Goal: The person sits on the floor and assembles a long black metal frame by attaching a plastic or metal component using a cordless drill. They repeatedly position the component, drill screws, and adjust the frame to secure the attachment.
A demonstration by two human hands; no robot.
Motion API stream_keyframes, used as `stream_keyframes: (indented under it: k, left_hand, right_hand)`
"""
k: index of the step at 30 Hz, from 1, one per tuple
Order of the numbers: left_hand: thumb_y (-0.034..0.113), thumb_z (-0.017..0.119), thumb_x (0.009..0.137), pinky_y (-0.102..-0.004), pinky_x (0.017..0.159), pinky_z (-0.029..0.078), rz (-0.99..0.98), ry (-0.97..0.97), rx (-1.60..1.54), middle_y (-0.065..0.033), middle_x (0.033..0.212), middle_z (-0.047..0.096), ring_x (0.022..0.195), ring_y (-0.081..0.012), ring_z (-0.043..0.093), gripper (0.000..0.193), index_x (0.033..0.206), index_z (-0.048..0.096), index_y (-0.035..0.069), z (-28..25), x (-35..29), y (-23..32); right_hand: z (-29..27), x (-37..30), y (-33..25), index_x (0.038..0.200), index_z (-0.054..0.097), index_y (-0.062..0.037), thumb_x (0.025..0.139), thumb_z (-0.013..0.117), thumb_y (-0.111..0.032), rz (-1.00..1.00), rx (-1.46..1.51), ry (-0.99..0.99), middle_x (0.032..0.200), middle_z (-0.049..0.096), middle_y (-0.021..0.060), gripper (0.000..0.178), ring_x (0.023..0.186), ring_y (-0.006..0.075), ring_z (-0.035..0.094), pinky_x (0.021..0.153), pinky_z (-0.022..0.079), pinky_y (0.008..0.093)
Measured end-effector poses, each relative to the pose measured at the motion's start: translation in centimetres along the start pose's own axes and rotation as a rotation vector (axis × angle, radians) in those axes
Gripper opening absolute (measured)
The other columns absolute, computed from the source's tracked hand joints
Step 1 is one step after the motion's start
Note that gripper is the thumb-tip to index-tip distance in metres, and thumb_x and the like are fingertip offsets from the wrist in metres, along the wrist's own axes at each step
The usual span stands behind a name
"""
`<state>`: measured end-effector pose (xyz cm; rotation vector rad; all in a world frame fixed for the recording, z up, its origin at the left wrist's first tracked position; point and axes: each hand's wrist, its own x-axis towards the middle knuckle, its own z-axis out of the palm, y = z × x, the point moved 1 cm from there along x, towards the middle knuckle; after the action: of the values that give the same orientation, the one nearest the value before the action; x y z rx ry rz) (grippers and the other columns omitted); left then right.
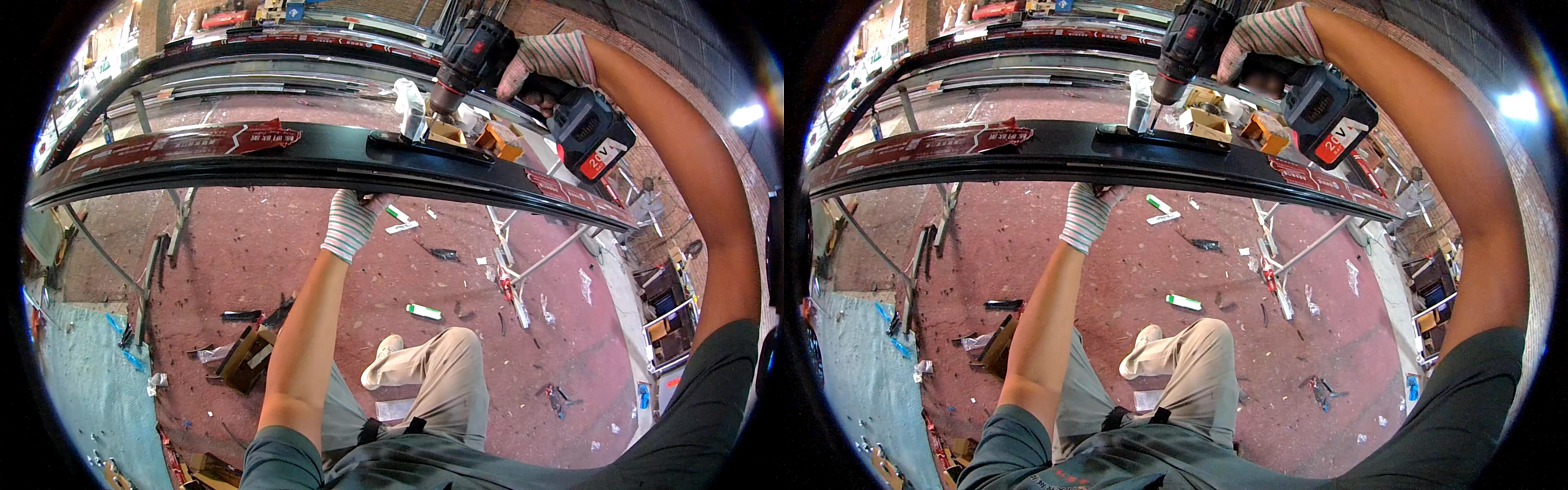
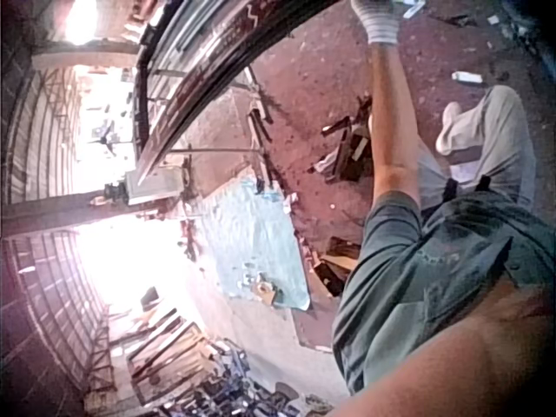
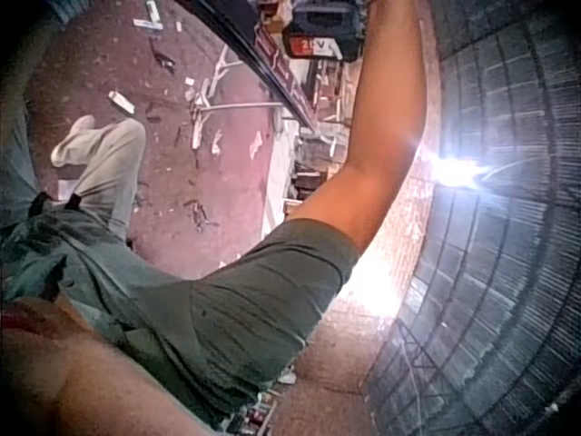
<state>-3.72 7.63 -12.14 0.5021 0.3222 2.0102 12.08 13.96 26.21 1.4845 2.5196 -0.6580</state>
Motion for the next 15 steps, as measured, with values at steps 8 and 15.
stream_keyframes:
  k: [8, 15]
  left_hand:
    - [-0.003, 0.050, 0.091, -0.0394, 0.090, 0.057, 0.036, -0.076, 0.083, -0.0290, 0.115, 0.055, 0.104, -0.0387, 0.059, 0.027, 0.114, 0.048, -0.016, -1.6, 1.0, -0.2]
    - [-0.007, 0.060, 0.086, -0.0350, 0.085, 0.058, 0.086, -0.039, 0.203, -0.0192, 0.107, 0.065, 0.097, -0.0280, 0.064, 0.024, 0.110, 0.057, -0.009, 1.0, -0.6, 0.5]
  right_hand:
    - [0.5, -0.7, -1.0, 0.088, 0.070, -0.0034, 0.074, 0.078, -0.021, -0.064, -0.071, 0.019, 0.056, 0.055, 0.0067, 0.024, 0.044, 0.0187, 0.056, 0.043, 0.050, 0.0316]
    - [0.5, -1.1, -0.9, 0.088, 0.069, -0.0030, 0.074, 0.079, -0.023, -0.054, -0.050, 0.013, 0.056, 0.055, 0.0068, 0.026, 0.044, 0.0189, 0.056, 0.044, 0.050, 0.0319]
